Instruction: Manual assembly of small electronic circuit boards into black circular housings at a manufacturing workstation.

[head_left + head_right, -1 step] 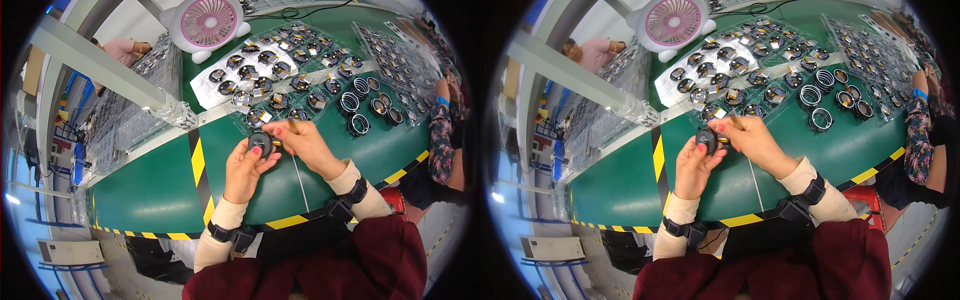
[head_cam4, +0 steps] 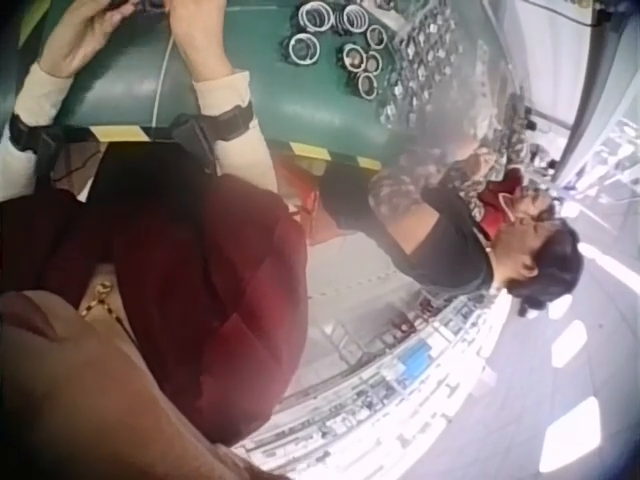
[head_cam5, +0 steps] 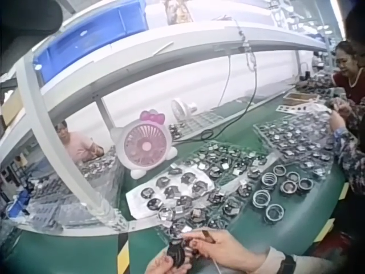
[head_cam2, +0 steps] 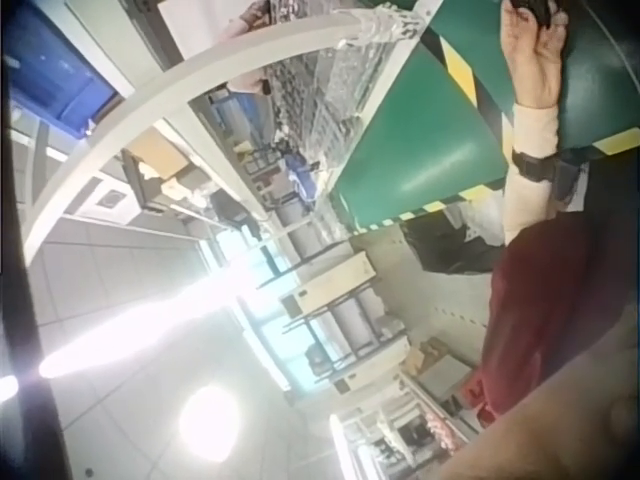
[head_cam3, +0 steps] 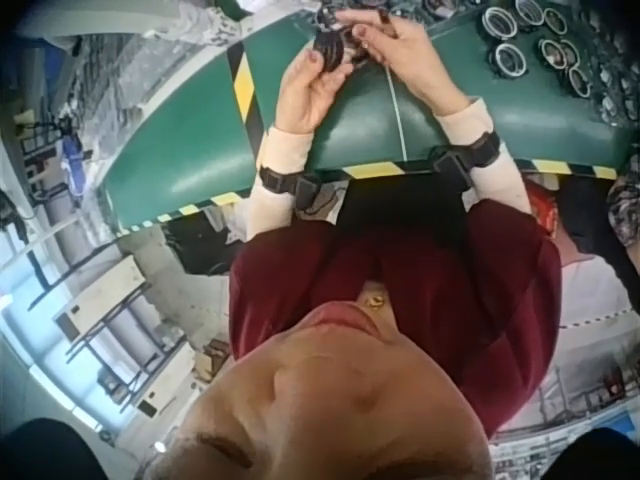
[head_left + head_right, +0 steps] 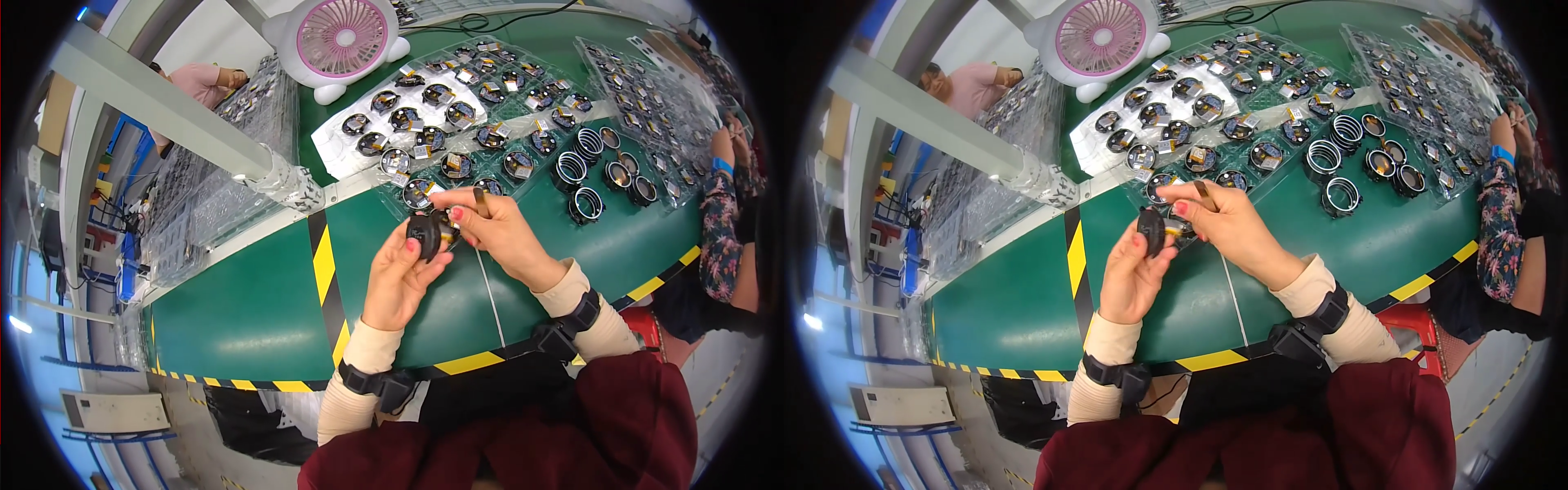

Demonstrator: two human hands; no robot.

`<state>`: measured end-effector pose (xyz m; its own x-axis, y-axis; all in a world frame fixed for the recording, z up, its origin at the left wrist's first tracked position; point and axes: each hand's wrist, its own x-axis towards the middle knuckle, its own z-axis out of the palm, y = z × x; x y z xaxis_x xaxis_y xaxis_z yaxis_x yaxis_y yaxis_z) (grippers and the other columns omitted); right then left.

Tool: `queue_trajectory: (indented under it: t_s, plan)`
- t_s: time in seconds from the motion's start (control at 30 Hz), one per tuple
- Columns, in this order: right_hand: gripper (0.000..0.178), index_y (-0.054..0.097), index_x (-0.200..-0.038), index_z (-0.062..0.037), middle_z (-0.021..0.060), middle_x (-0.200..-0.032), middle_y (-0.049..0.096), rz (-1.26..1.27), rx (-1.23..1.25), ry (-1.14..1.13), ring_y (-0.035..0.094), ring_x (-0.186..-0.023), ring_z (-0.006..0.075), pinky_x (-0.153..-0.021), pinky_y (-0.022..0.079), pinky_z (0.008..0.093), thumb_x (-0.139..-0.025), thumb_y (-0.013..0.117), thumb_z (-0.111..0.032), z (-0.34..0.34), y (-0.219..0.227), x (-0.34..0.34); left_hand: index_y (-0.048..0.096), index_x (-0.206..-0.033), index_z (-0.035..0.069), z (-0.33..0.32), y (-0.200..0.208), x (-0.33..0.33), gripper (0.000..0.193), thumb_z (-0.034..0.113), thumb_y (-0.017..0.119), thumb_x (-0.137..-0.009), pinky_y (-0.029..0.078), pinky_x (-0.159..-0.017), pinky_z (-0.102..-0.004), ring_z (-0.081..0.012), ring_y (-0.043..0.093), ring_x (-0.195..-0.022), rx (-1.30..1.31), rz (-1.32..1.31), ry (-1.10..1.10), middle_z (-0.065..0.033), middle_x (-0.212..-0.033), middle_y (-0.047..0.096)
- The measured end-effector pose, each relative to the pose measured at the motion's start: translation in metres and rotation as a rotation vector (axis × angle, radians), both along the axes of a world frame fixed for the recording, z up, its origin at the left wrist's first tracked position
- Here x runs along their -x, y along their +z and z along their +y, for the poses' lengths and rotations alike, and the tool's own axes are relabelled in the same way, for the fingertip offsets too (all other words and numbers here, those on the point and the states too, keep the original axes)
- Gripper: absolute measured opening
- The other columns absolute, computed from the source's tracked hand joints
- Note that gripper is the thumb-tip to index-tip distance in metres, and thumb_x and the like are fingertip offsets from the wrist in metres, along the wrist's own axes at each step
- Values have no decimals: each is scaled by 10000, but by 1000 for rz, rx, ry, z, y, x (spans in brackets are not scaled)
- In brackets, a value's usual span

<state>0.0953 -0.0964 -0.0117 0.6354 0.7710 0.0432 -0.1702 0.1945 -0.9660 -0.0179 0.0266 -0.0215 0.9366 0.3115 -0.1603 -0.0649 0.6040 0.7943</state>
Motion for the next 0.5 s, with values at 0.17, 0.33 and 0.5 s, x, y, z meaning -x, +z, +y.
queue_trajectory:
  t_s: [0.17,0.33,0.5]
  plan:
    - [216,565,-1021,11,24,-846,597,-20,41,186,469,-615,27,-548,402,181,-810,564,-39,6,-15,4,428,-1139,33,4,-4,3,277,172,435,-900,521,-621,-258,-190,606,-711,414,-53,-268,-123,-853,581]
    - [222,551,-1034,-13,19,-846,587,-104,-3,33,426,-580,19,-504,362,177,-813,553,-27,6,-12,4,383,-1193,61,9,1,4,306,136,402,-896,410,-450,-196,-88,508,-543,-134,57,-169,-65,-735,541]
    - [255,529,-1062,-3,29,-815,585,-93,40,30,431,-570,18,-490,360,169,-809,556,-19,6,-6,15,399,-1130,35,-4,1,0,244,104,369,-898,240,-360,-161,-28,350,-426,-559,119,110,-32,-691,513]
